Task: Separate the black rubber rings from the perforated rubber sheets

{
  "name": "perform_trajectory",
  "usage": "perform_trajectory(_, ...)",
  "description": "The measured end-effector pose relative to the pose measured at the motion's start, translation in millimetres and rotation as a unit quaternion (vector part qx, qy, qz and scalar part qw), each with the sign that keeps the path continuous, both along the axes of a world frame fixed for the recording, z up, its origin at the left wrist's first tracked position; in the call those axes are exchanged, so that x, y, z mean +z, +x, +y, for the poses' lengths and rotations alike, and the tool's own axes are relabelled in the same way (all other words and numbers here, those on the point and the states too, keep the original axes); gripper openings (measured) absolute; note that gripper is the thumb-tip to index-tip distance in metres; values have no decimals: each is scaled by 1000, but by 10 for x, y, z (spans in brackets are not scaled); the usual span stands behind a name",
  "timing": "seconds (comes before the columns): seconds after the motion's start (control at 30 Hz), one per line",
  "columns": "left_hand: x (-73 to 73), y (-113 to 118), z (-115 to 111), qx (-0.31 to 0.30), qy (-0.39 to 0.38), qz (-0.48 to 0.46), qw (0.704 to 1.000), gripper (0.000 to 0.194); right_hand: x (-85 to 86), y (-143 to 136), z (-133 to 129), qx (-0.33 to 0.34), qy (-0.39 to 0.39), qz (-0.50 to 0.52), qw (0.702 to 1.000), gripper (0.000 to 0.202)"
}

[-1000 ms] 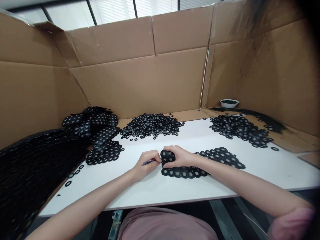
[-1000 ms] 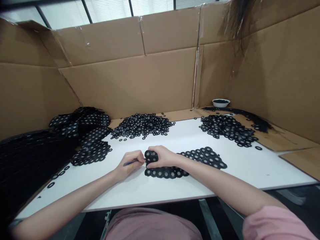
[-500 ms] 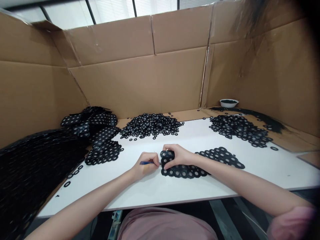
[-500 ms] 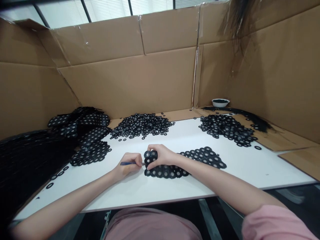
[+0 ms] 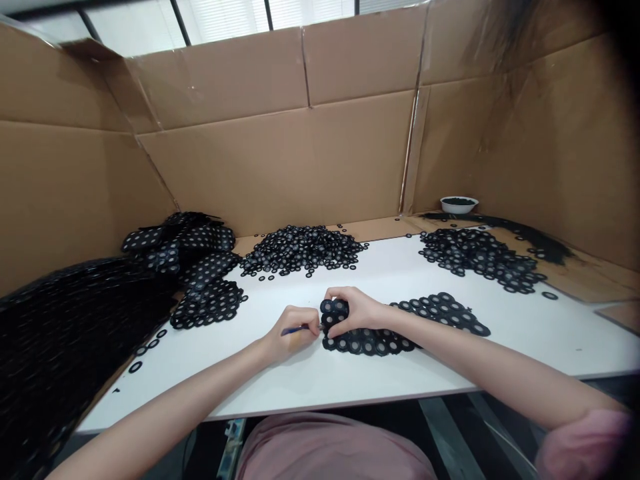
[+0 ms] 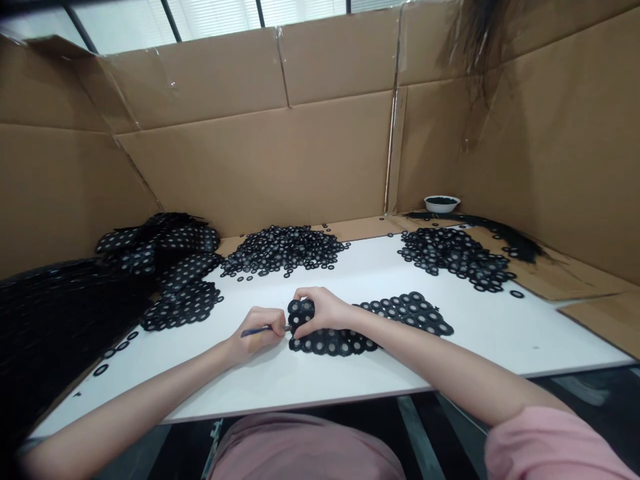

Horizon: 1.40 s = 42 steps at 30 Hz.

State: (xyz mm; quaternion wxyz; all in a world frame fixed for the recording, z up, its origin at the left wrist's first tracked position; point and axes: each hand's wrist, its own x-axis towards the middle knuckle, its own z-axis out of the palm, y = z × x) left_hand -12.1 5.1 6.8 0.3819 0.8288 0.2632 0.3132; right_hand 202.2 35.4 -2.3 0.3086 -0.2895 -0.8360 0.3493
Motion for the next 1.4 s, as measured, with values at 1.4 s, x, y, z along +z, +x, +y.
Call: perform_trajectory(1.4, -56, -2, 39, 12, -132, -37, 990, 14, 86, 28, -51, 8, -20, -13, 1000, 54)
